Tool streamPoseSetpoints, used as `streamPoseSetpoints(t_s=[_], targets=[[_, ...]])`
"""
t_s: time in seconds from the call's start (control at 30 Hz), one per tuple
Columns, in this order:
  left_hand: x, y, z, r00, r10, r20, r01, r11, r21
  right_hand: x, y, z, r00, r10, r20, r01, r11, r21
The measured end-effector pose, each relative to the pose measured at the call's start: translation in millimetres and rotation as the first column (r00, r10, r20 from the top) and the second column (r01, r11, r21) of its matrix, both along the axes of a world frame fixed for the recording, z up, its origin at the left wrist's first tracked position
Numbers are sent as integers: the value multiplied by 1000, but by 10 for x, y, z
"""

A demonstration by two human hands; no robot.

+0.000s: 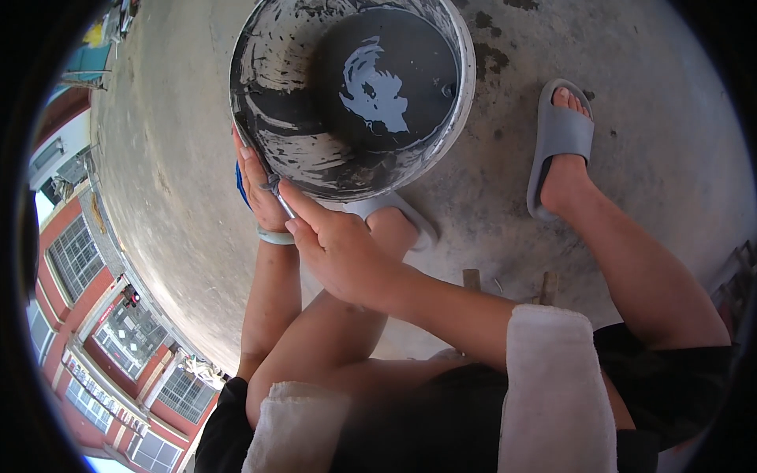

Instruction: The person stirs a gray liquid in a bucket with a spatula and scrapes excess material from the rim.

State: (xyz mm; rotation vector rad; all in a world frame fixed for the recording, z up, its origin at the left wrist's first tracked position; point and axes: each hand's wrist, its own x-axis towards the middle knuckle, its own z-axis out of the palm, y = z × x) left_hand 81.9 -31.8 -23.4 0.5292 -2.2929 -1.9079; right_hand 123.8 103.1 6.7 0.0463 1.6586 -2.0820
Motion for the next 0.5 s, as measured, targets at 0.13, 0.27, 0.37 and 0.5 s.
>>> streamPoseSetpoints(t_s=[0.13,0.27,0.37,0.5], targets=[[-9,-24,-49,1000,6,-2,-6,970,-241,10,9,-25,997,63,-37,-60,995,79],[-8,23,-24,1000,-15,-9,14,998,-61,-75,-4,-85,998,31,-61,-36,996,-76],[12,-74,-80,1000,18,9,-17,998,-61,-153,20,86,991,85,100,-74,992,-104],[142,-549,-370,895,-418,-156,163,631,-759,-286,75,175,902,231,364,-102,935,-340]])
